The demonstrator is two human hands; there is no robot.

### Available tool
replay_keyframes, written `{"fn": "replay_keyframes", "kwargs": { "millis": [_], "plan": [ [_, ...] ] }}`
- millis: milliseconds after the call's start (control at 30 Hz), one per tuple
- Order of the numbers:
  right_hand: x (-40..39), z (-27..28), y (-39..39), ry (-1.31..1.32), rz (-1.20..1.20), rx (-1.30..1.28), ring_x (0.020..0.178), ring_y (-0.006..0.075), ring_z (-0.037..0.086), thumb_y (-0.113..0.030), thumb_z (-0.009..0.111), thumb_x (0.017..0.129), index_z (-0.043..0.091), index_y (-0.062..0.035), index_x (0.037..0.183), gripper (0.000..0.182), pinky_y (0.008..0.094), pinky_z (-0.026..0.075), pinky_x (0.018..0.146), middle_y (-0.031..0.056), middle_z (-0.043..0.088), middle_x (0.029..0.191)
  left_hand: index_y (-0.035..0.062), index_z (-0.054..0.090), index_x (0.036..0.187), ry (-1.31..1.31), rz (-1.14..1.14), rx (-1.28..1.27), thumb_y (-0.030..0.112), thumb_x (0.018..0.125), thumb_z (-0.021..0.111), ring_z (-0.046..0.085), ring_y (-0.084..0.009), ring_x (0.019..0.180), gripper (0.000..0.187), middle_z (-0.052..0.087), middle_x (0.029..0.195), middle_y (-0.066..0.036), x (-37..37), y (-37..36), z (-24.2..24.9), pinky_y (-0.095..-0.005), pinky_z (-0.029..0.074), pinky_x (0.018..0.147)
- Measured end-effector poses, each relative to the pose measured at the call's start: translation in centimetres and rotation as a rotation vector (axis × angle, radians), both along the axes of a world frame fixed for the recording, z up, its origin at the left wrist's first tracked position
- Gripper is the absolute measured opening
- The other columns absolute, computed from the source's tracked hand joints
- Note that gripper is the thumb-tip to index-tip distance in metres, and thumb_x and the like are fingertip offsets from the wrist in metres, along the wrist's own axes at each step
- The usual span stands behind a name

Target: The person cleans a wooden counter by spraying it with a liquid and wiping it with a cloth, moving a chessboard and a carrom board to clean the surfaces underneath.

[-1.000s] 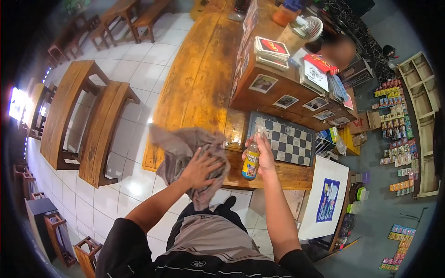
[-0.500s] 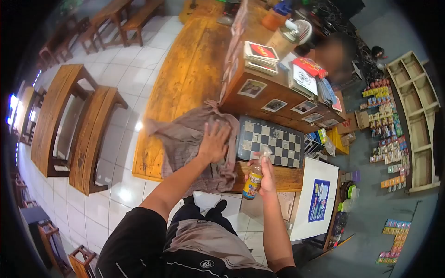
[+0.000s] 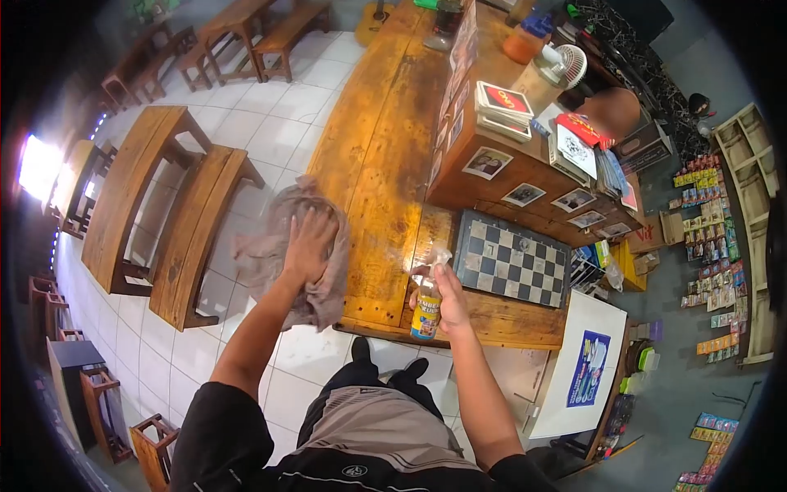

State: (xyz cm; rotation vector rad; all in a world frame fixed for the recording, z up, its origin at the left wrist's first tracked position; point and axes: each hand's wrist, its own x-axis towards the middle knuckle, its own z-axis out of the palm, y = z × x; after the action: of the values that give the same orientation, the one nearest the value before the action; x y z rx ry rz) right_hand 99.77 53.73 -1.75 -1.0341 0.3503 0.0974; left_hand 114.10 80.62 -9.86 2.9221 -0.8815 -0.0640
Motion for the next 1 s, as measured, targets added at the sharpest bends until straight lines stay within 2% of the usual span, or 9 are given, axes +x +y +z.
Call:
{"fn": "replay_keyframes", "kwargs": {
  "millis": [200, 367, 533, 600, 767, 833, 867, 933, 1000],
  "plan": [
    [-3.8, -2.3, -2.7, 0.002, -0.015, -0.073, 0.061, 0.0236, 0.061, -0.039, 0.045, 0.100, 0.050, -0.0070, 0.112, 0.034, 0.0340, 0.053, 0.057, 0.0153, 0.060, 0.096, 0.0153, 0.035, 0.147, -0.018, 0.241, -0.062, 0.024, 0.083, 0.054, 0.017, -0.0363, 0.145, 0.068, 0.027, 0.156, -0.006, 2.7, -5.5, -0.8, -0.0637, 0.007, 0.114],
    [-5.0, -1.6, -3.6, 0.070, -0.098, -0.041, 0.061, 0.0213, 0.062, -0.042, 0.043, 0.101, 0.038, -0.0123, 0.142, 0.051, 0.0335, 0.052, 0.056, 0.0149, 0.062, 0.104, 0.0141, 0.038, 0.146, 0.050, -0.129, 0.013, 0.039, 0.079, 0.059, 0.013, -0.0350, 0.146, 0.074, 0.029, 0.155, -0.005, -5.7, -9.6, 0.4, -0.0616, 0.006, 0.115],
    [-3.9, -3.2, -3.5, 0.057, -0.035, -0.029, 0.058, 0.0218, 0.061, -0.041, 0.047, 0.099, 0.048, -0.0078, 0.122, 0.041, 0.0337, 0.052, 0.054, 0.0131, 0.061, 0.097, 0.0160, 0.037, 0.146, 0.231, -0.469, -0.115, 0.060, 0.078, 0.055, 0.010, -0.0362, 0.146, 0.083, 0.030, 0.154, -0.007, -9.6, -6.1, -0.3, -0.0605, 0.000, 0.116],
    [-3.4, -3.6, -2.7, 0.081, 0.018, -0.092, 0.059, 0.0214, 0.061, -0.040, 0.048, 0.099, 0.049, -0.0067, 0.114, 0.037, 0.0332, 0.051, 0.053, 0.0125, 0.061, 0.095, 0.0178, 0.039, 0.145, 0.289, -0.432, 0.044, 0.064, 0.080, 0.051, 0.010, -0.0368, 0.146, 0.081, 0.029, 0.154, -0.009, -7.4, -3.9, -1.1, -0.0604, -0.002, 0.116],
    [-4.1, -1.7, -1.4, 0.075, -0.003, -0.046, 0.060, 0.0202, 0.062, -0.036, 0.052, 0.098, 0.049, -0.0064, 0.110, 0.032, 0.0321, 0.052, 0.057, 0.0102, 0.058, 0.089, 0.0167, 0.037, 0.146, 0.137, -0.099, -0.039, 0.055, 0.076, 0.059, 0.009, -0.0376, 0.146, 0.083, 0.027, 0.155, -0.010, -0.5, -2.8, -1.8, -0.0629, -0.001, 0.114],
    [-6.2, -3.4, -2.2, 0.083, 0.003, -0.053, 0.060, 0.0203, 0.062, -0.037, 0.053, 0.098, 0.049, -0.0065, 0.109, 0.033, 0.0322, 0.052, 0.056, 0.0100, 0.059, 0.089, 0.0130, 0.035, 0.147, -0.547, -0.096, 0.157, 0.049, 0.074, 0.062, 0.009, -0.0391, 0.146, 0.085, 0.028, 0.155, -0.010, 1.8, -4.3, -4.7, -0.0645, 0.001, 0.113],
    [-7.5, -4.4, -2.7, 0.089, 0.021, -0.059, 0.060, 0.0204, 0.062, -0.037, 0.053, 0.097, 0.050, -0.0065, 0.109, 0.033, 0.0323, 0.052, 0.056, 0.0098, 0.060, 0.089, 0.0130, 0.035, 0.147, -0.543, -0.110, 0.153, 0.049, 0.074, 0.062, 0.009, -0.0391, 0.146, 0.085, 0.028, 0.155, -0.010, 1.4, -5.2, -5.1, -0.0645, 0.001, 0.113],
    [-9.5, -4.6, -3.4, 0.109, -0.042, -0.042, 0.060, 0.0206, 0.062, -0.039, 0.054, 0.096, 0.050, -0.0070, 0.110, 0.035, 0.0324, 0.052, 0.055, 0.0097, 0.060, 0.088, 0.0151, 0.031, 0.149, 0.024, -0.102, -0.094, 0.040, 0.072, 0.065, 0.014, -0.0412, 0.144, 0.088, 0.027, 0.155, -0.009, -0.7, -9.6, -1.7, -0.0653, 0.007, 0.113],
    [-11.0, -4.5, -4.5, 0.159, -0.165, -0.052, 0.060, 0.0206, 0.062, -0.041, 0.055, 0.096, 0.050, -0.0081, 0.110, 0.036, 0.0324, 0.052, 0.055, 0.0099, 0.060, 0.088, 0.0123, 0.033, 0.148, 0.087, -0.334, -0.040, 0.050, 0.075, 0.062, 0.013, -0.0404, 0.145, 0.087, 0.024, 0.157, -0.006, -5.2, -12.5, -0.5, -0.0648, 0.005, 0.113]
  ]
}}
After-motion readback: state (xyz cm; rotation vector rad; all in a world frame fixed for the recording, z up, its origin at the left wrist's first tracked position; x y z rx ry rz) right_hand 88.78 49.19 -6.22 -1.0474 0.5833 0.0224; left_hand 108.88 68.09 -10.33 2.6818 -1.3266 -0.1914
